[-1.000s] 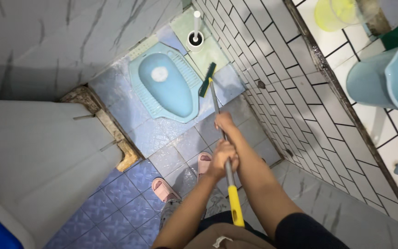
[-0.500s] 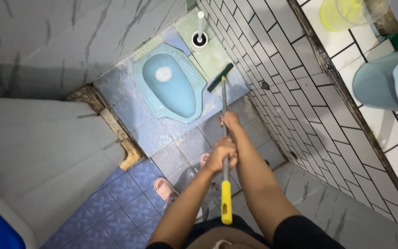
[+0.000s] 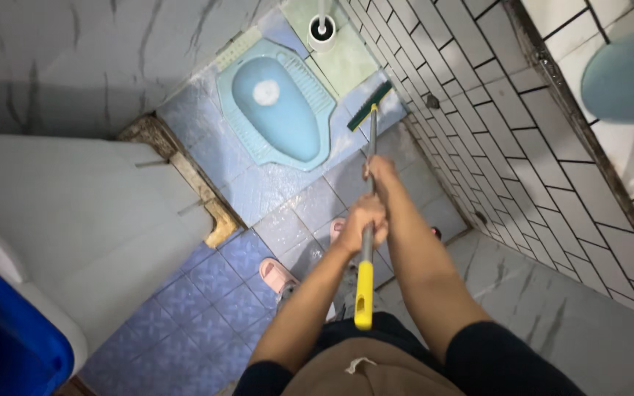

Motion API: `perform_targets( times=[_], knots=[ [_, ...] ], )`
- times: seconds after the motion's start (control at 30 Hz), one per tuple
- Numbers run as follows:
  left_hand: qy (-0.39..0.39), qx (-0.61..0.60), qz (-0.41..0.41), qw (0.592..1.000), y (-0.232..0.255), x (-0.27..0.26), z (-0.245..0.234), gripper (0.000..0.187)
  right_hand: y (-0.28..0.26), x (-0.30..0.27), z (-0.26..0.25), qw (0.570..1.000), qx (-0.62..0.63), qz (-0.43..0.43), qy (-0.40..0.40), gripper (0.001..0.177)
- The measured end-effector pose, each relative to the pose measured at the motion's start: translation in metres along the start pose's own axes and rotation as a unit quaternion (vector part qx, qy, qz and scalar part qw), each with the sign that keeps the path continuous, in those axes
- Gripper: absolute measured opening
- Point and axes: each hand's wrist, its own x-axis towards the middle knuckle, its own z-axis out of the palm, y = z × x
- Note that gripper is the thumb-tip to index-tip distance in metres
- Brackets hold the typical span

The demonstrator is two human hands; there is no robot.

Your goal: The person uses a squeegee to push water across the tiled bathroom floor around a squat toilet and a washing machine. They then pick up a plastic pitcher and pour water onto the floor near the washing machine.

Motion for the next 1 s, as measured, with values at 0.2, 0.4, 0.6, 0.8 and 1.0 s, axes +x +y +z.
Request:
perform_targets(
  times=[0.2,0.4,0.6,0.8,1.0],
  knots=[
    [-0.088,0.037,0.04,0.995,0.031,-0.043,0.023,0.025,0.032,-0.034,-0.026,0.997,0.043,0.032,0.048,0.012],
    [-0.029,0.014,-0.01,0.999,0.003,-0.017,0.016,0.028,-0.012,-0.012,-0.007,1.0,0.017,0.008,0.015,0.012],
    [-0.074,0.026,0.064,0.995,0.033,-0.049,0.039,0.02,0.023,-0.045,-0.036,0.998,-0.027,-0.004,0.051,0.022],
    [-0.046,-0.009,0.052,0.998,0.036,-0.055,0.043,0.023,0.014,-0.078,-0.047,0.998,-0.046,-0.013,0.033,0.011],
    [0.106,-0.154,0.035,0.982,0.068,-0.058,0.004,0.008,0.013,-0.152,-0.059,0.997,-0.055,0.006,-0.063,0.029]
  ],
)
